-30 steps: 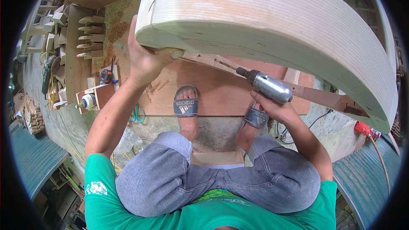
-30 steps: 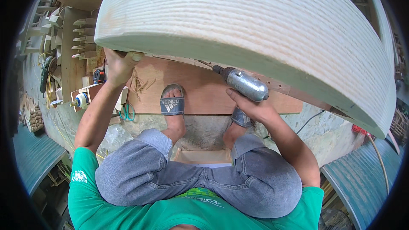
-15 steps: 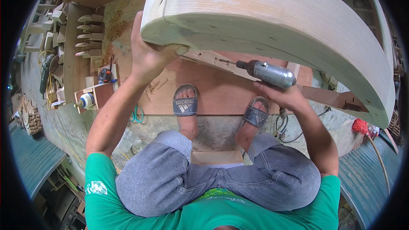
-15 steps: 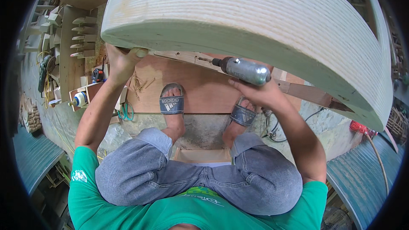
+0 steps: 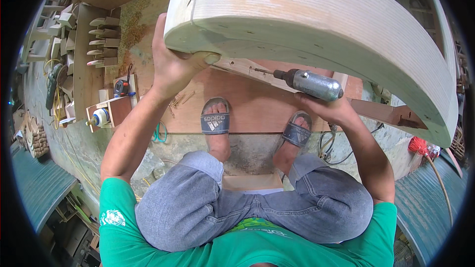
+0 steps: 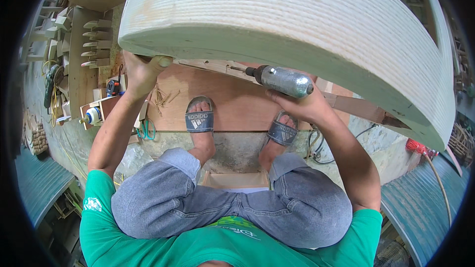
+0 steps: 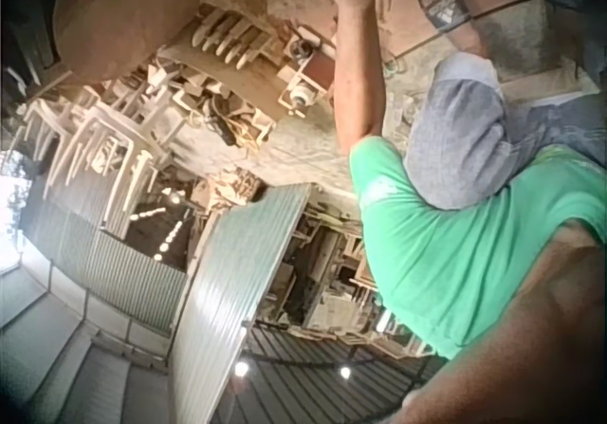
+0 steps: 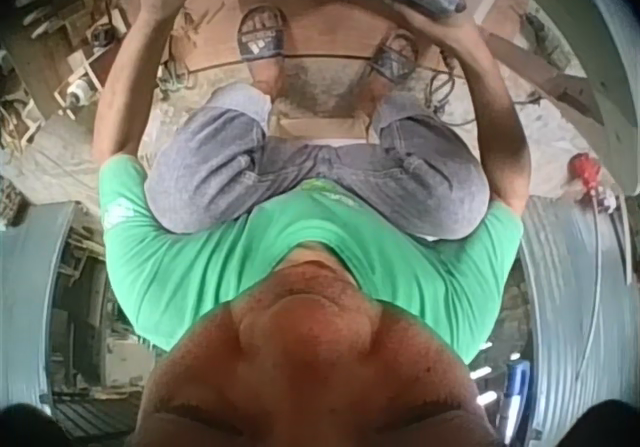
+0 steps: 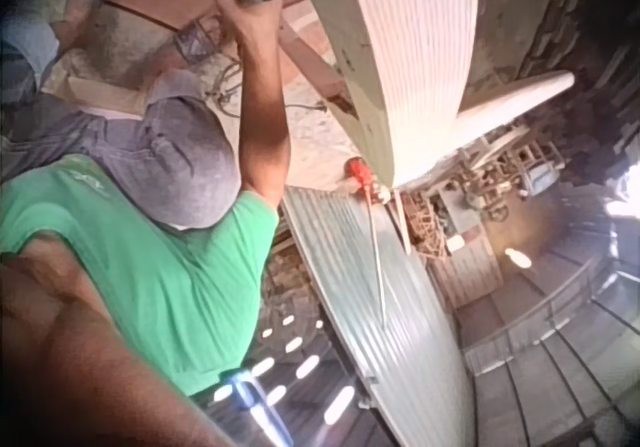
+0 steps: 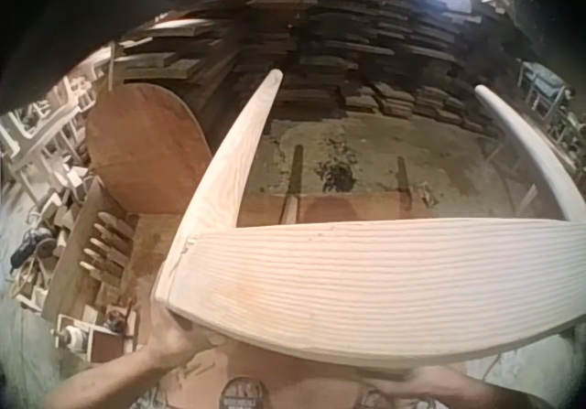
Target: Assembling a wooden chair frame using a power drill and screws.
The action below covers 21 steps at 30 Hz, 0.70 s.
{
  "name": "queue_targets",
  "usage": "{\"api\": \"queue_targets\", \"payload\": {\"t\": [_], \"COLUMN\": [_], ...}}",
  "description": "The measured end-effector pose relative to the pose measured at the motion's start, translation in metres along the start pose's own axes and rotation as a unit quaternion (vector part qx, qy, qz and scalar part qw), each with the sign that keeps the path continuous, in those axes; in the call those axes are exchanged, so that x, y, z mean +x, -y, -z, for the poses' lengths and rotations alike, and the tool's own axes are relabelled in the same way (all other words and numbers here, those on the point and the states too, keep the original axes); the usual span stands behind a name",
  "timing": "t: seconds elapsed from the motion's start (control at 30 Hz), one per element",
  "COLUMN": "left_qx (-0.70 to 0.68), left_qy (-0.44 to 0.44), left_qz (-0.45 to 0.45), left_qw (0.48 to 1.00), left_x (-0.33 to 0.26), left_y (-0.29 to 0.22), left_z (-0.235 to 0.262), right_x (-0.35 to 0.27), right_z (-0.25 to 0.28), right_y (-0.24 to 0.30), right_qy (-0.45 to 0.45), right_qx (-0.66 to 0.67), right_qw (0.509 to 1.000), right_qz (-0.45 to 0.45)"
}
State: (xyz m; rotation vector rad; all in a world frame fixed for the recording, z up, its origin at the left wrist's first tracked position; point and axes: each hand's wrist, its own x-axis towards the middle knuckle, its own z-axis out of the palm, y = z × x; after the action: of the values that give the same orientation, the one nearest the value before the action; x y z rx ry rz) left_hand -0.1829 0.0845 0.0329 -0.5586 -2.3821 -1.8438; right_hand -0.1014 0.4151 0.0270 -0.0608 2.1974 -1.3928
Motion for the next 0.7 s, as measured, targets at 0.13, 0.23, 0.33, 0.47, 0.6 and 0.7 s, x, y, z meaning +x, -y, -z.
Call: {"api": "queue_targets", "payload": {"t": [0.13, 0.23, 0.33, 0.47, 0.6, 0.7], "left_qx": [-0.044, -0.037, 0.022, -0.205, 0.086, 0.15], "left_qy": [-0.005, -0.012, 0.003, -0.093, -0.232, -0.207], "left_qz": [0.011, 0.005, 0.013, 0.071, 0.298, 0.339], "left_qw": [0.999, 0.999, 1.0, 0.972, 0.922, 0.906], "left_x": [0.002, 0.002, -0.004, -0.011, -0.087, -0.118], "left_y": [-0.004, -0.004, 0.002, 0.041, 0.149, 0.177], "left_z": [-0.005, -0.002, 0.015, 0.029, 0.081, 0.084], "right_x": [0.0, 0.005, 0.005, -0.014, -0.007, -0.011], "right_z": [0.001, 0.0, -0.008, 0.008, 0.002, 0.005], "right_y": [-0.005, -0.009, 0.0, -0.005, -0.004, -0.012], "right_qy": [-0.018, -0.009, -0.027, -0.015, -0.013, -0.031], "right_qx": [-0.001, -0.017, -0.017, -0.006, -0.042, -0.013], "right_qw": [0.999, 1.0, 0.999, 0.996, 0.996, 0.995], "right_qz": [0.031, 0.02, 0.016, -0.089, -0.077, -0.095]}}
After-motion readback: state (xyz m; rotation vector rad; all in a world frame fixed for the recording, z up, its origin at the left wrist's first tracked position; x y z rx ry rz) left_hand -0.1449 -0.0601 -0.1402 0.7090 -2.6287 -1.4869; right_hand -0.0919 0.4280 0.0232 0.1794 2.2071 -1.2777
